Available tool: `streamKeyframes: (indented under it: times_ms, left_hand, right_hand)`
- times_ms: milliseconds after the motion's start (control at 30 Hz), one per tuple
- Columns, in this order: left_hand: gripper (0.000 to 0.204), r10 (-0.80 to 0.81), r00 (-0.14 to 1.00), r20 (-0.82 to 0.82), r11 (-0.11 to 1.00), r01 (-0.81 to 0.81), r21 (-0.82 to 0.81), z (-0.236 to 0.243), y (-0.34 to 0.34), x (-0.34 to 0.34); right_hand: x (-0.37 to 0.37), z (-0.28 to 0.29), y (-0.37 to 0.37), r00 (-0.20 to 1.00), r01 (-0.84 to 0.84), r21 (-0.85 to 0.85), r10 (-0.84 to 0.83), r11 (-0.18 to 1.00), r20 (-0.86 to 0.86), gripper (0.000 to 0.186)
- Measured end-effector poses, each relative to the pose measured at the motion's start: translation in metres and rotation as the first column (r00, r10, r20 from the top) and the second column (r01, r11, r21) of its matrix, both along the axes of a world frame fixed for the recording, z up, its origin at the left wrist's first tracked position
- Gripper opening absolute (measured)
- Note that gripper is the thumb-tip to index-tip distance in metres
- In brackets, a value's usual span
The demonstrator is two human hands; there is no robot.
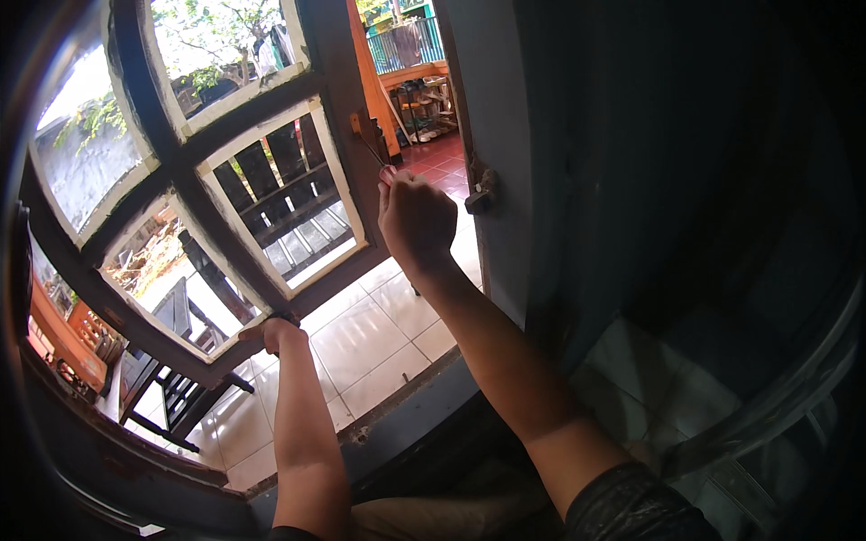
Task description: The person uses a screwdriver to loosen and remove screws from a window frame, then detaches the frame from the wall. The person works on multiple screw locations along the frame before pulling it away.
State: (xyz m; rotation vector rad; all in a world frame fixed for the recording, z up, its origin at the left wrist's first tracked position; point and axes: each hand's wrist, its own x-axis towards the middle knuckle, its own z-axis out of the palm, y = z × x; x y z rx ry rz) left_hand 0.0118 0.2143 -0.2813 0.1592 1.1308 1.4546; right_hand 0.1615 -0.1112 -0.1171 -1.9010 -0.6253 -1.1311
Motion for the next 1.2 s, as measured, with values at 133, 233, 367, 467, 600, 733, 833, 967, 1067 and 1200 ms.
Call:
streamKeyframes:
  times_ms: [133, 233, 367, 467, 600, 733, 833, 967, 1067, 1200]
  left_hand:
    - [0.137, -0.063, 0.998, 0.014, 0.997, 0.062, 0.050, 0.039, -0.056, -0.008]
    - [0.139, -0.078, 0.997, -0.018, 0.995, 0.079, 0.067, 0.052, -0.076, 0.000]
    - [0.139, -0.026, 0.999, 0.034, 0.996, 0.023, 0.090, 0.050, -0.073, -0.006]
    - [0.134, -0.097, 0.995, 0.009, 0.994, 0.097, -0.046, 0.063, -0.085, -0.005]
    - [0.132, -0.040, 0.999, -0.021, 0.997, 0.039, -0.069, 0.050, -0.072, 0.000]
    - [0.132, -0.015, 0.998, -0.056, 0.998, 0.011, -0.064, 0.046, -0.060, -0.001]
    - [0.134, -0.036, 0.998, -0.050, 0.999, 0.036, 0.000, 0.048, -0.070, -0.005]
    - [0.135, -0.090, 0.995, -0.049, 0.994, 0.093, 0.053, 0.050, -0.081, -0.005]
    - [0.138, -0.087, 0.993, -0.079, 0.995, 0.091, 0.049, 0.054, -0.088, -0.005]
    - [0.139, -0.044, 0.997, -0.064, 0.999, 0.045, 0.023, 0.038, -0.058, -0.008]
  right_hand:
    - [0.027, -0.003, -0.031, 0.644, -0.515, 0.383, 0.641, 0.767, -0.418, 0.037]
    - [0.036, -0.001, -0.040, -0.027, -0.537, 0.763, 0.896, 0.360, -0.442, 0.039]
    - [0.007, 0.014, -0.047, -0.099, -0.529, 0.797, 0.911, 0.292, -0.400, 0.045]
    - [0.021, 0.019, -0.045, 0.241, -0.603, 0.574, 0.812, 0.554, -0.531, 0.039]
    - [-0.005, 0.012, -0.019, 0.999, -0.043, -0.089, 0.044, 0.995, 0.016, 0.024]
    - [0.004, 0.000, -0.025, 0.981, -0.193, -0.014, 0.194, 0.981, 0.024, 0.024]
    - [0.011, 0.014, -0.041, 0.588, -0.616, 0.340, 0.702, 0.711, -0.402, 0.021]
    - [0.011, 0.025, -0.046, 0.052, -0.498, 0.766, 0.896, 0.406, -0.441, 0.023]
    - [0.024, 0.026, -0.038, 0.086, -0.567, 0.650, 0.821, 0.507, -0.565, 0.022]
    - [-0.008, 0.013, -0.015, 0.993, -0.111, -0.172, 0.103, 0.979, -0.058, 0.019]
